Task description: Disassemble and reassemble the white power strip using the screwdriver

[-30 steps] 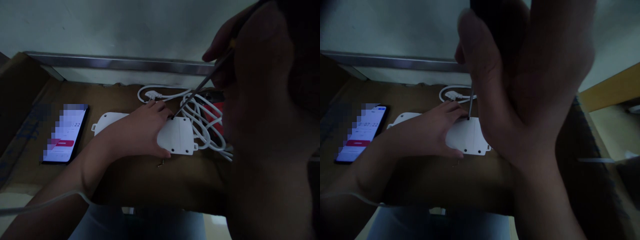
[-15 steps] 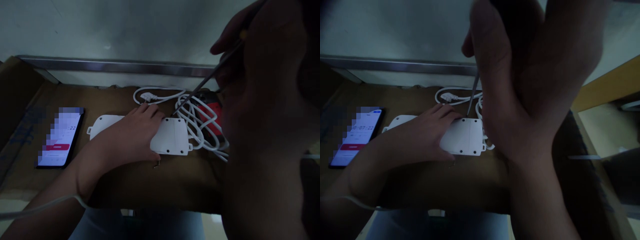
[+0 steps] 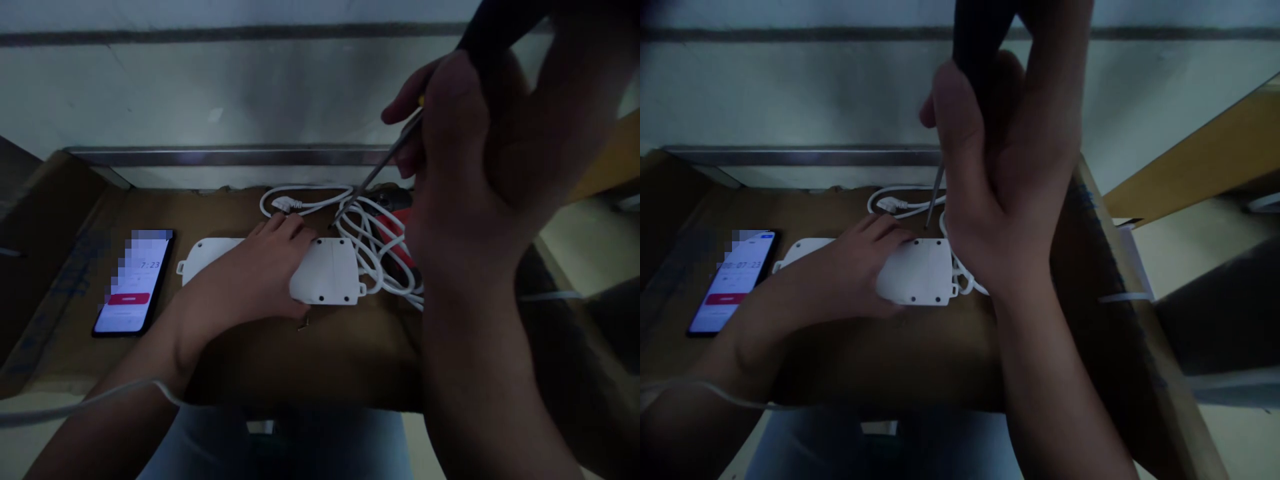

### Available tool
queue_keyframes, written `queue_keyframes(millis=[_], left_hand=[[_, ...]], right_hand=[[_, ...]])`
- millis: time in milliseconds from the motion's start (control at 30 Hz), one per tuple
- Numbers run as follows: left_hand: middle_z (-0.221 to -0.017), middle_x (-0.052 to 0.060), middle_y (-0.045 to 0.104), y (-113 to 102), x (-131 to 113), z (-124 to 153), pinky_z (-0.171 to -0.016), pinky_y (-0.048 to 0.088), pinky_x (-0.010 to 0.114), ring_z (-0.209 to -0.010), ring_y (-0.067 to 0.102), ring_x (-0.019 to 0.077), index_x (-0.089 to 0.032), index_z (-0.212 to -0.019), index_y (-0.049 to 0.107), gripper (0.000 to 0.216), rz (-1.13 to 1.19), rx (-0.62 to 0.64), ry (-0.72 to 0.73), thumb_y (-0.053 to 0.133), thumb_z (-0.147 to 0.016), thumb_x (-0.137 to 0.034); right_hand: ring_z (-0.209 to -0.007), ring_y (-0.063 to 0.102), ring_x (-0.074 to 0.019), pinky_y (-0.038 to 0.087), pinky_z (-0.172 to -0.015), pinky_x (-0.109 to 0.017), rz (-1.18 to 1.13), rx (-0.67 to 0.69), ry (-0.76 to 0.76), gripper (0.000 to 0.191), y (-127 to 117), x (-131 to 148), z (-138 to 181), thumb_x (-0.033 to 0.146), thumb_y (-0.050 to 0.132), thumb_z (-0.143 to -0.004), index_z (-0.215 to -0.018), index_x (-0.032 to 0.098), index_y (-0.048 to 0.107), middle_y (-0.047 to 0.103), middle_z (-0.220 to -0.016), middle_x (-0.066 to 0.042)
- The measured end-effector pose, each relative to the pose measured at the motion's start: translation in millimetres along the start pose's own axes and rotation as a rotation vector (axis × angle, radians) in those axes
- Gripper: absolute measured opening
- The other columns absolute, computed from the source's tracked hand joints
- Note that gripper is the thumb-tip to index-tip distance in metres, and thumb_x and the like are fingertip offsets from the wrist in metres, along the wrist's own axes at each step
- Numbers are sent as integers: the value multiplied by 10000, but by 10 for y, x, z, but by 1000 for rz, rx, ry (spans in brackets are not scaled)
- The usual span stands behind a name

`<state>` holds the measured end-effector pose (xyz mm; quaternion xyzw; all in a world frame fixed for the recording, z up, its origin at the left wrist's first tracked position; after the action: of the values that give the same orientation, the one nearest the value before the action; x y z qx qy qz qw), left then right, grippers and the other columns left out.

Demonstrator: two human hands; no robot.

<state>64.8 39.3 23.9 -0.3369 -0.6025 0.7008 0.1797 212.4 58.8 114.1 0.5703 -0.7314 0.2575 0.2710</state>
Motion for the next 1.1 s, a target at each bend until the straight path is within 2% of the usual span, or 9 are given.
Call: queue_keyframes(millis=[167, 333, 433, 533, 667, 767, 867, 967, 1100], left_hand=[[-1364, 199, 587, -3, -17, -7, -1111, 505, 601, -1288, 559, 434, -157, -1279, 600, 667, -54, 0, -25, 867, -706, -370], [-1338, 191, 604, 40, -6, -50, -1106, 518, 540, -1244, 609, 395, -138, -1261, 589, 673, -37, 104, -35, 856, -710, -418], [-1343, 182, 608, 20, 0, -60, -1112, 523, 513, -1267, 612, 386, -131, -1283, 583, 702, -16, 134, -47, 848, -699, -416], [-1338, 186, 616, -14, -22, -56, -1104, 534, 511, -1259, 626, 382, -118, -1294, 595, 706, -1, 161, -51, 822, -727, -473], [-1422, 214, 593, -44, -64, -34, -1132, 524, 524, -1324, 607, 388, -110, -1375, 576, 725, -10, 177, -75, 768, -797, -503], [-1501, 211, 564, -48, -60, 48, -1198, 466, 548, -1408, 551, 404, -149, -1499, 505, 852, -33, 149, -63, 779, -799, -550], [-1607, 253, 475, -44, 104, 247, -1219, 410, 615, -1466, 475, 476, -144, -1604, 395, 1100, -94, 126, -105, 822, -724, -649], [-1579, 282, 486, -4, 437, 509, -1186, 419, 651, -1425, 487, 507, -92, -1617, 374, 1182, -189, 210, -277, 859, -670, -607], [-1435, 234, 581, -17, 601, 631, -1173, 461, 575, -1343, 562, 451, -81, -1492, 523, 928, -176, 248, -292, 819, -726, -514]], right_hand=[[-873, 664, -21, 641, -881, -240, -33, -74, -112, 377, -72, 60, -35, 392, 635, -1015, -1392, 378, 633, 589, -1419, 46], [-851, 630, -4, 646, -850, -203, -112, -55, -147, 310, -60, 40, -48, 117, 525, -1039, -1301, 259, 610, 621, -1313, 39], [-846, 638, -22, 641, -812, -233, -124, -87, -178, 287, -79, 45, -50, 123, 533, -1028, -1303, 206, 527, 618, -1363, 8], [-868, 632, -44, 635, -829, -262, -110, -110, -187, 323, -68, 5, -54, 144, 506, -1030, -1336, 230, 447, 585, -1445, -8], [-877, 629, -83, 604, -820, -289, -80, -108, -230, 332, -24, -44, -55, 230, 456, -1047, -1368, 234, 372, 643, -1262, -34], [-821, 598, -84, 558, -778, -282, -66, -135, -169, 320, -63, -123, -65, 257, 448, -1041, -1354, 243, 382, 648, -1074, -12], [-736, 529, -91, 433, -656, -284, -51, -166, -135, 304, -145, -126, -78, 261, 443, -1025, -1326, 267, 402, 572, -907, 11], [-738, 526, -103, 402, -644, -285, -74, -155, -35, 293, -179, -126, -123, 288, 463, -1005, -1285, 263, 378, 538, -881, 12], [-784, 576, -109, 512, -699, -285, -106, -159, 83, 320, -222, 40, -87, 342, 493, -980, -1268, 278, 370, 617, -1101, -27]])
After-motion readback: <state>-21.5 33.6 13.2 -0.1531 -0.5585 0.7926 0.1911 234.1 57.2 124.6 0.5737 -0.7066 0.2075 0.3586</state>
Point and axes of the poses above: each hand's wrist, its own z-axis away from the middle knuckle, its own y-axis out of the palm, x = y × z, the point moved 9 cm from there along -z, towards the middle knuckle
